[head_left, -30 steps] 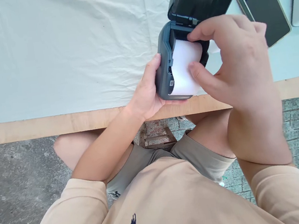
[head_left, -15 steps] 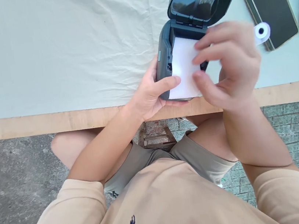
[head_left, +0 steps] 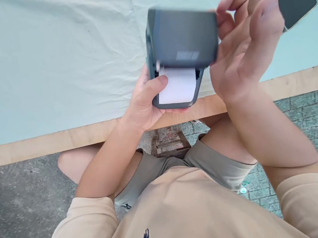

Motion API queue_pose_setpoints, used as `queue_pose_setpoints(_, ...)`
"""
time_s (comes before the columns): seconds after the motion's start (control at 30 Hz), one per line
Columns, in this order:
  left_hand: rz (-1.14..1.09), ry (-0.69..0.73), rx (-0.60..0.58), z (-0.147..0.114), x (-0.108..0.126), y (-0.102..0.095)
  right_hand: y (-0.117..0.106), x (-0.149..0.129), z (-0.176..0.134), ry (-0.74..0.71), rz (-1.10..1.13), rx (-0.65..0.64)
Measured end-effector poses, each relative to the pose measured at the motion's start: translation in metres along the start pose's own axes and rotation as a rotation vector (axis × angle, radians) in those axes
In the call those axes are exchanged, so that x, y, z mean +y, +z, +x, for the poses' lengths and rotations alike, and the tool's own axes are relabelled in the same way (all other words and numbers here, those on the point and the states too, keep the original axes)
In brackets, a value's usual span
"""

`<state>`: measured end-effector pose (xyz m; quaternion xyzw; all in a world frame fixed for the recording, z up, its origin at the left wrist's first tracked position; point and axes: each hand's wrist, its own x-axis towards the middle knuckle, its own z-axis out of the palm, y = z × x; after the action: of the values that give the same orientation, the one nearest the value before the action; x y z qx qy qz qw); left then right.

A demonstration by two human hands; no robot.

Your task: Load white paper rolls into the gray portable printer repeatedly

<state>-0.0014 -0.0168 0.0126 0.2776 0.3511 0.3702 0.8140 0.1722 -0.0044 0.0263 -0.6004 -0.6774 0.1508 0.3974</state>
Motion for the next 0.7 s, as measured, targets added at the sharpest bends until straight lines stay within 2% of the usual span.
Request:
queue_pose_setpoints(0.07,0.017,0.015,0.008,-0.0014,0.0,0.0002,0.0037,0.0004,0.0001,0.083,0.19,0.038)
queue_pose_setpoints(0.13,0.039,0.009,0.01,-0.003,-0.0003,0.0,0.0061,-0.0006,0.0007,0.086,0.276,0.002)
queue_pose_setpoints(0.33,0.039,-0.011,0.031,-0.003,-0.0018,-0.0022,0.006,-0.0028,0.0046,0.111,0.518,-0.258)
queue_pose_setpoints(0.5,-0.077,0.007,-0.04,-0.0005,-0.0008,-0.0015,0.0052,-0.0001,0.0075,0.122,0.567,-0.428)
queue_pose_setpoints(0.63,-0.098,0.007,-0.079,-0.0001,0.0025,0.0025,0.0023,-0.005,0.0077,0.144,0.706,-0.39)
queue_pose_setpoints(0.7,-0.076,-0.019,-0.061,0.0,0.0041,0.0038,0.0015,-0.006,0.0073,0.147,0.725,-0.377)
